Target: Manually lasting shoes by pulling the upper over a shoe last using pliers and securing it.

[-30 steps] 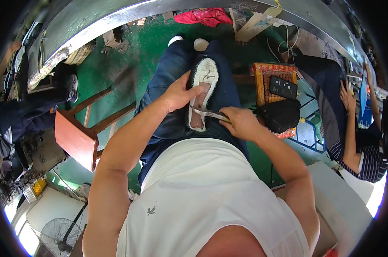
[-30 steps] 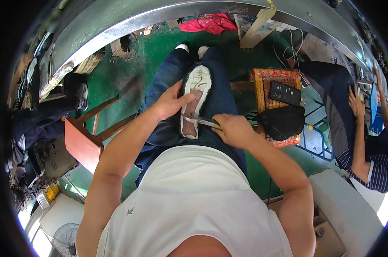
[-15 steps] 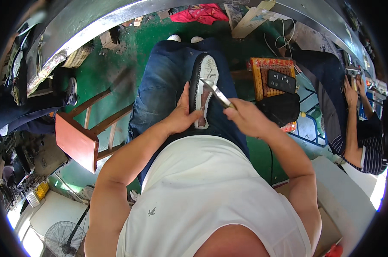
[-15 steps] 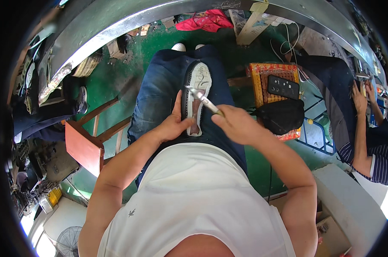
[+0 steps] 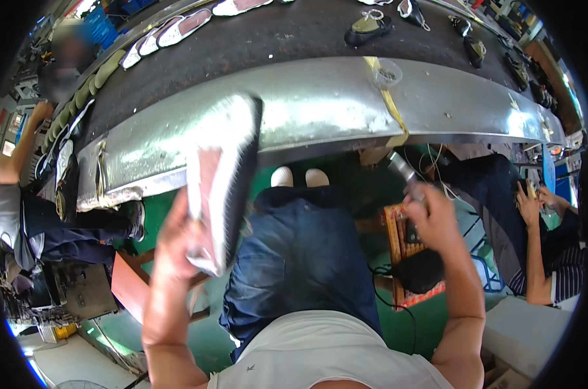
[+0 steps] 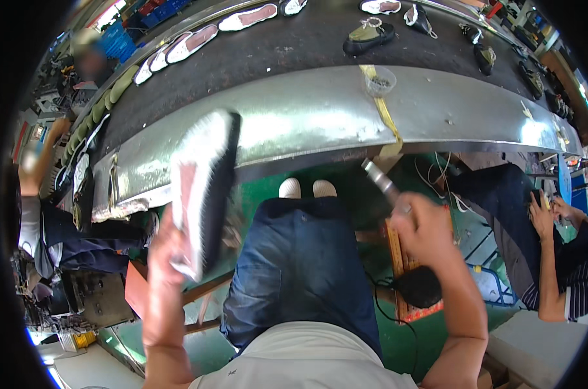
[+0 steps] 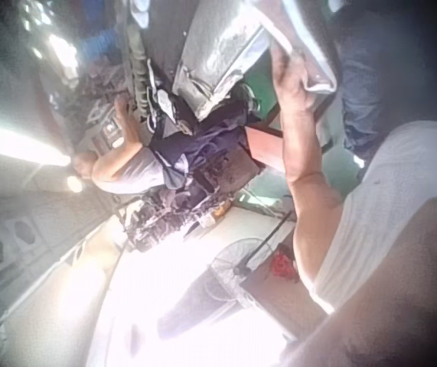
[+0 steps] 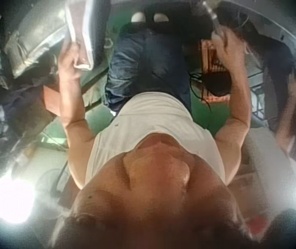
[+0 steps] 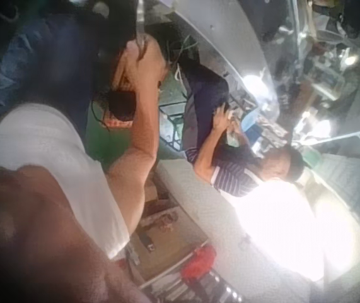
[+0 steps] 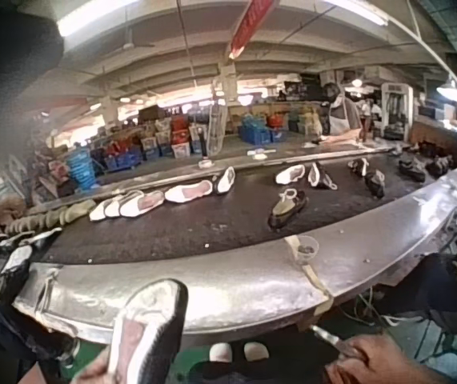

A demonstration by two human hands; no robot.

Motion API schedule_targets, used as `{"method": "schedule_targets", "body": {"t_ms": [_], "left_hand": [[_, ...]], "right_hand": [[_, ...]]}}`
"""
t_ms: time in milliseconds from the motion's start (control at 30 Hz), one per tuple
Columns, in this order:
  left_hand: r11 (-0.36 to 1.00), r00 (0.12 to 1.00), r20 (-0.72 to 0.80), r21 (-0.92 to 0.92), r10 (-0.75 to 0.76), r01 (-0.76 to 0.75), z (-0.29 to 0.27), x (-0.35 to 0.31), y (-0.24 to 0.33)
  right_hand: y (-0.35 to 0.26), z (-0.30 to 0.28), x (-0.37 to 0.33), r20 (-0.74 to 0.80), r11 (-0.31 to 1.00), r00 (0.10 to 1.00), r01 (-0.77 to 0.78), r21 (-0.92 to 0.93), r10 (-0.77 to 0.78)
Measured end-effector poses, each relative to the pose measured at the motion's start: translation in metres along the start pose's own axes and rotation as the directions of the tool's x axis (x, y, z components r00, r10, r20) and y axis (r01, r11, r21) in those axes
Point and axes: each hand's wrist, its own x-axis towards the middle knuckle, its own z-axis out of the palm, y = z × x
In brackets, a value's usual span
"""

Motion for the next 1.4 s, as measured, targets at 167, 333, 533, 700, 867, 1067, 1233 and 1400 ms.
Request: {"method": "schedule_targets", "body": {"t_ms": [167,333,533,700,867,1067,1233,1400], "left_hand": [[0.954,0.977,-0.177,0.294,0.120,-0.064,-0.040,0.209,0.108],[-0.167,0.942,-0.179,0.958,0.285,0.232,-0.093,0.380,0.138],[-0.937,0.973,0.217,0.316,-0.080,-0.148,-0.098,0.441,0.067],[-0.666,0.969,0.165,0.746,0.181,-0.003,-0.049,0.534,0.071],[-0.240,0.914,0.100,0.971,0.394,-0.002,-0.027,0.703,0.044],[0.104,0.804,-0.120,0.992,0.582,0.073,0.020,0.809,0.010],[0.283,0.953,-0.237,0.942,0.191,0.178,0.021,0.788,0.040],[0.928,0.995,-0.096,0.372,0.040,-0.001,0.002,0.646,0.083]], "right_hand": [[0.079,-0.040,0.131,-0.292,0.885,0.950,-0.040,-0.463,-0.109],[0.143,-0.039,0.196,-0.374,0.811,0.922,-0.139,-0.569,-0.104],[0.149,-0.044,0.192,-0.409,0.845,0.912,-0.219,-0.488,0.000],[0.143,-0.045,0.204,-0.403,0.858,0.913,-0.258,-0.444,0.066],[0.142,-0.041,0.210,-0.414,0.871,0.900,-0.307,-0.384,0.135],[0.143,-0.042,0.209,-0.371,0.874,0.920,-0.281,-0.396,0.128],[0.137,-0.042,0.213,-0.370,0.866,0.918,-0.297,-0.402,0.143],[0.133,-0.037,0.218,-0.388,0.878,0.916,-0.265,-0.399,0.100]]}}
